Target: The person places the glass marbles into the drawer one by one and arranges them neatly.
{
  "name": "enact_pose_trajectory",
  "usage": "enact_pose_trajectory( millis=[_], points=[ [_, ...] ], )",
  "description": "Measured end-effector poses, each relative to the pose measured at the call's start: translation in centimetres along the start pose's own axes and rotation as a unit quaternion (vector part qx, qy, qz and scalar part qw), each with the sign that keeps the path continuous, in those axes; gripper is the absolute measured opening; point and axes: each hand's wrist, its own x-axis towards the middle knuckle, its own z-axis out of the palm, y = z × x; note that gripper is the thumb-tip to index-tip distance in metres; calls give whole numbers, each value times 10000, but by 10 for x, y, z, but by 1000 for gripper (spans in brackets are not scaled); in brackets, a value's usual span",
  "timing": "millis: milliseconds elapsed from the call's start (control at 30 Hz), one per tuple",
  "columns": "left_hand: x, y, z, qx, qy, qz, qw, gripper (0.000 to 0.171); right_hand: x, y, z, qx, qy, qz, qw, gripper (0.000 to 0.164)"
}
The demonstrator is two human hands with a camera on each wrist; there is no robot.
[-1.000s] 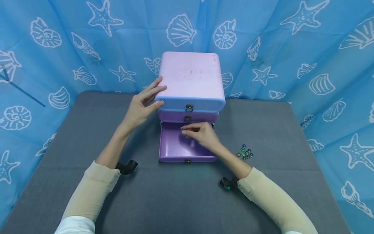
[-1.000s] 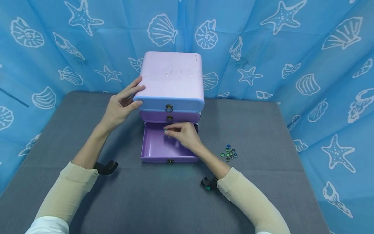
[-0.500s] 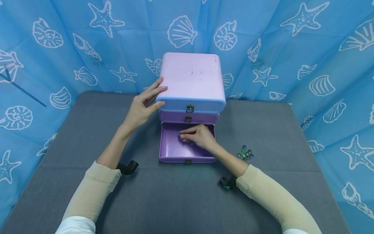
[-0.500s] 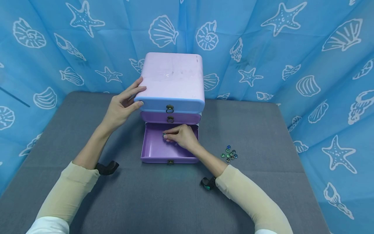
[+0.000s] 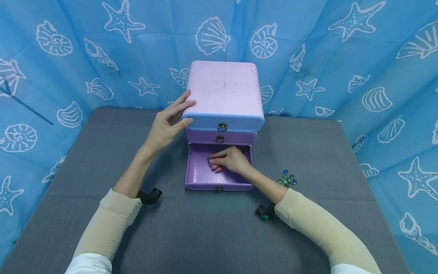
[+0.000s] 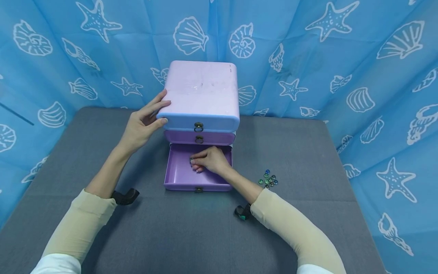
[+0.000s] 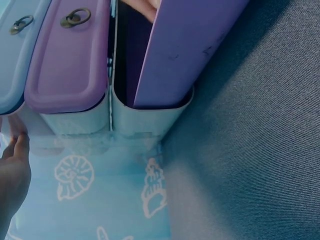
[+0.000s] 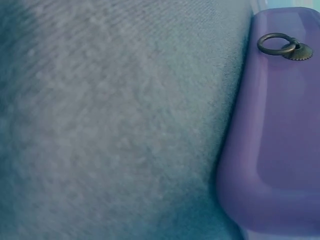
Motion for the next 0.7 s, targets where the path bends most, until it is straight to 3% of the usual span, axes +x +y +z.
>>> enact_pose_trajectory(
  millis=[167, 700],
  points=[
    [0, -1, 1, -38, 14, -25, 10000, 44, 1, 0, 1, 471, -93, 398, 9981, 26],
    [0, 0, 2, -20, 74, -27, 10000, 44, 3, -2, 2, 493, -161, 590, 9969, 27]
  ],
)
